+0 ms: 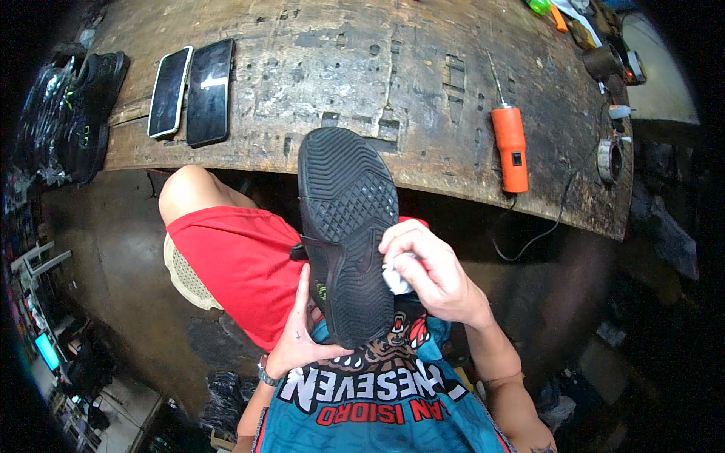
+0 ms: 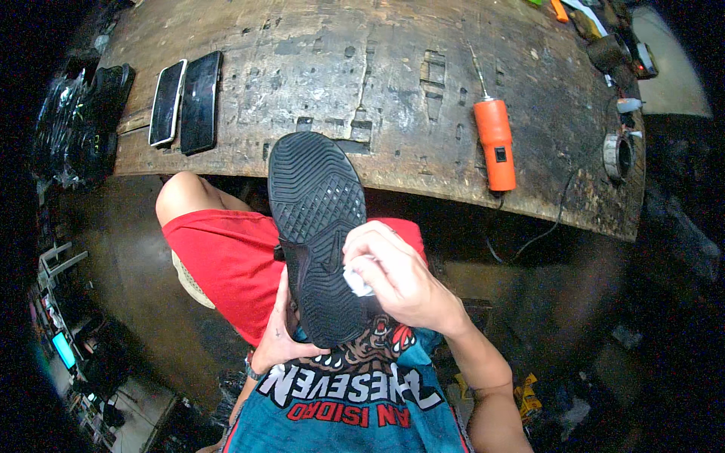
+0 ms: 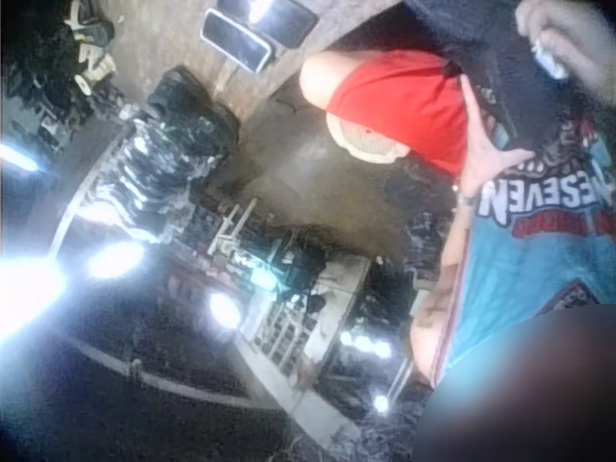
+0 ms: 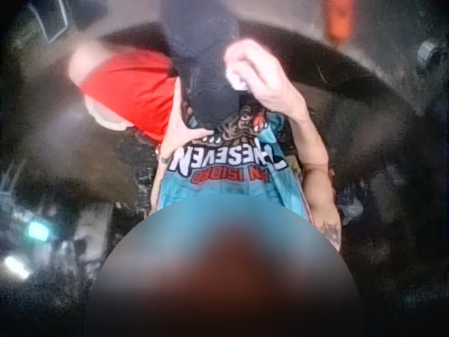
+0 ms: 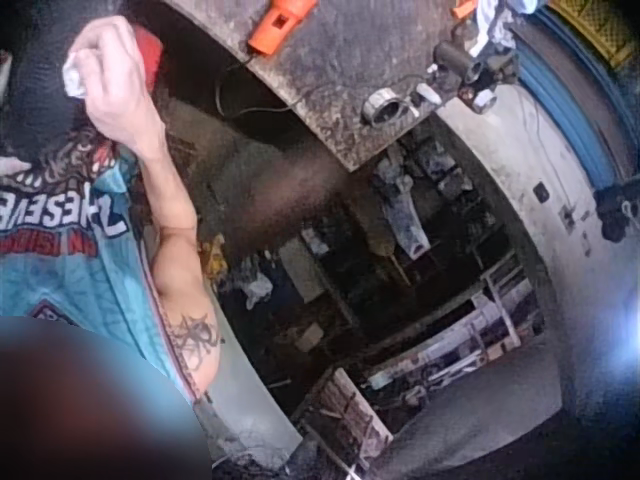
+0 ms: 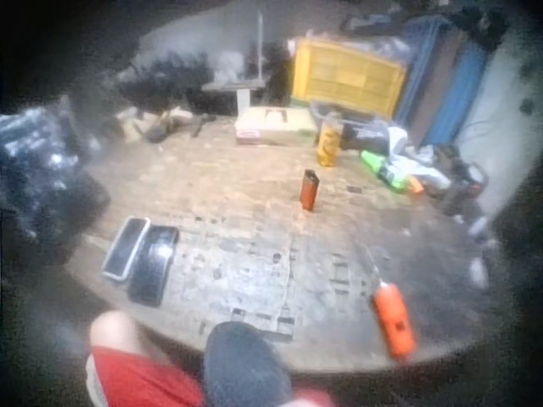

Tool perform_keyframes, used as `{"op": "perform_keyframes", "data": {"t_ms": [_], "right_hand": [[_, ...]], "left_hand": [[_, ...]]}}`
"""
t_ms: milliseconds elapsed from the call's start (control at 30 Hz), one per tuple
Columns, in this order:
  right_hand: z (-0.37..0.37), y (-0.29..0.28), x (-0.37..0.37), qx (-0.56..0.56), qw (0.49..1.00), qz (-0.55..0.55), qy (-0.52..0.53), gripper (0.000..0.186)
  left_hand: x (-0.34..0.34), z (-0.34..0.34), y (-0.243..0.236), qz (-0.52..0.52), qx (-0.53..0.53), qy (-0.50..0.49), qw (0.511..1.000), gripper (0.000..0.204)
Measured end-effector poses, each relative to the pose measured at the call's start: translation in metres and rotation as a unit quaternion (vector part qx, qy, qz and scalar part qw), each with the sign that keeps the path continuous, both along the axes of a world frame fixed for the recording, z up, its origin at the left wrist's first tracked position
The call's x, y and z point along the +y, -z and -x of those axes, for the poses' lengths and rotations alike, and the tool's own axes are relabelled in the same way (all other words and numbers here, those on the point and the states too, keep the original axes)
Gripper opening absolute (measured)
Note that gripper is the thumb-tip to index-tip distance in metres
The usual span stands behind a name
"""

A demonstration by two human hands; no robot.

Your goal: The person cleans a black sneaker with a white cloth, then uses a rotary tool to grind the sole and side of the shoe. They wipe the shoe again and continue grinding different areas of the sole and upper.

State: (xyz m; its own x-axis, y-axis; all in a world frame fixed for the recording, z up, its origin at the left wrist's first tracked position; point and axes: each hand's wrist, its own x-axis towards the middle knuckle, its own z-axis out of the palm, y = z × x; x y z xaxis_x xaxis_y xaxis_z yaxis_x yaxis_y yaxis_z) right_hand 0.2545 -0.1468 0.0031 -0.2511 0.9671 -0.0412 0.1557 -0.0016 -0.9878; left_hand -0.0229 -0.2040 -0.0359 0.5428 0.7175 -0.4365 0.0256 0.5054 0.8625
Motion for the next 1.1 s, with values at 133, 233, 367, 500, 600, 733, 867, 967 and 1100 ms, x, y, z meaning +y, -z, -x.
{"op": "perform_keyframes", "data": {"t_ms": [133,233,367,500,600,733,867,967,1100], "right_hand": [[0.011,0.009,-0.011,0.058,0.987,0.117,0.09,0.009],[0.016,0.021,-0.015,0.037,0.992,0.07,0.1,0.009],[0.019,0.033,-0.018,0.062,0.991,0.056,0.108,0.01],[0.025,0.038,-0.019,0.128,0.983,0.064,0.111,0.012],[0.027,0.038,-0.02,0.16,0.979,0.079,0.099,0.013],[0.028,0.036,-0.02,0.215,0.964,0.116,0.104,0.017],[0.029,0.04,-0.016,0.285,0.934,0.137,0.165,0.024],[0.025,0.042,-0.014,0.241,0.94,0.127,0.204,0.03],[0.014,0.042,-0.008,0.137,0.966,0.127,0.178,0.033]], "left_hand": [[0.013,-0.004,-0.014,-0.029,0.124,0.072,0.989,0.142],[0.029,-0.004,-0.046,-0.134,0.327,0.167,0.921,0.114],[0.064,-0.001,-0.084,-0.21,0.395,0.079,0.891,0.051],[0.109,-0.033,-0.039,-0.291,0.25,-0.163,0.909,0.085],[0.125,-0.049,-0.01,-0.147,0.092,-0.179,0.969,0.1],[0.128,-0.06,0.009,-0.152,0.045,-0.214,0.964,0.086],[0.126,-0.063,0.016,-0.161,0.027,-0.234,0.958,0.077],[0.125,-0.063,0.019,-0.164,0.053,-0.235,0.957,0.075],[0.125,-0.063,0.02,-0.17,0.067,-0.239,0.954,0.072]]}}
